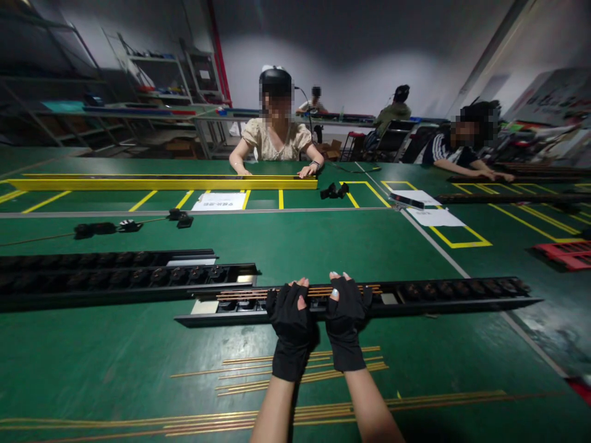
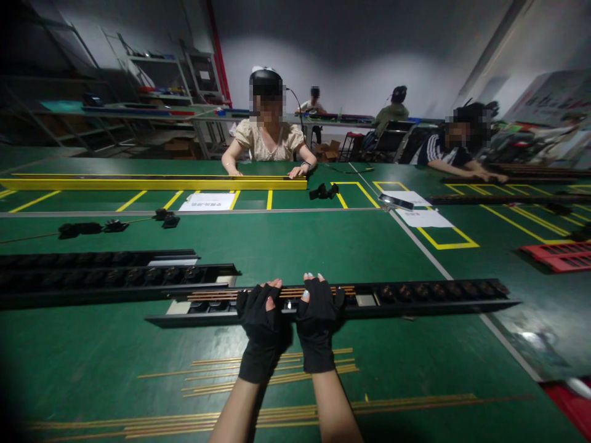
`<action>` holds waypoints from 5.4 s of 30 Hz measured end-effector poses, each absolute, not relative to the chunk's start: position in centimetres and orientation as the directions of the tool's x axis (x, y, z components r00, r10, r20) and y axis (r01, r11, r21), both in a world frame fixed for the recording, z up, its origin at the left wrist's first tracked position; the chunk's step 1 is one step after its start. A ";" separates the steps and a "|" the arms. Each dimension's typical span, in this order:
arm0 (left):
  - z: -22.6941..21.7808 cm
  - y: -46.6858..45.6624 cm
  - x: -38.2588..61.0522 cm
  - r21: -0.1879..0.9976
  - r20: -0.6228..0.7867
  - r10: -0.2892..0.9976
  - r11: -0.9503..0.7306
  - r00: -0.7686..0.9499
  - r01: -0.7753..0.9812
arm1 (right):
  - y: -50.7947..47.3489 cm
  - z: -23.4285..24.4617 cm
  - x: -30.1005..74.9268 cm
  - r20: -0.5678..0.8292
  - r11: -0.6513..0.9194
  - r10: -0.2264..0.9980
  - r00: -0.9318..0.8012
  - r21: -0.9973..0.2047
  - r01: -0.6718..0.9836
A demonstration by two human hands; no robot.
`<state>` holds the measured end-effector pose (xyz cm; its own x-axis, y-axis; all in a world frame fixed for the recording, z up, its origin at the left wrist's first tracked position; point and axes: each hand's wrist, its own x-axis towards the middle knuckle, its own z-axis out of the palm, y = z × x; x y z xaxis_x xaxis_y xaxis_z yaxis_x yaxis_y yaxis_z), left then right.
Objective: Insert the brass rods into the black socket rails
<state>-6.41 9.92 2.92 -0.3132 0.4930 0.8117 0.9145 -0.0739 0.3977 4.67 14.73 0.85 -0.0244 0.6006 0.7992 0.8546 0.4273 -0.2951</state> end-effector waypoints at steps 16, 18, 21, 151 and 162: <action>3.1 10.1 -6.4 0.386 0.827 0.469 -0.069 -0.311 0.920 | 16.2 0.3 6.5 0.833 0.336 0.543 0.106 -0.331 0.882; 2.9 10.1 -6.4 0.388 0.824 0.474 -0.070 -0.311 0.919 | 16.3 0.0 6.6 0.832 0.340 0.545 0.108 -0.337 0.878; 2.5 10.1 -6.5 0.396 0.817 0.484 -0.073 -0.315 0.915 | 16.3 0.0 6.7 0.824 0.357 0.558 0.096 -0.343 0.869; 2.7 9.9 -6.6 0.368 0.828 0.479 -0.071 -0.292 0.927 | 14.1 1.6 3.3 0.855 0.660 0.475 -0.207 -0.191 0.726; 2.8 10.1 -6.5 0.364 0.845 0.448 -0.082 -0.292 0.928 | 13.7 1.6 2.5 0.860 0.682 0.460 -0.222 -0.182 0.708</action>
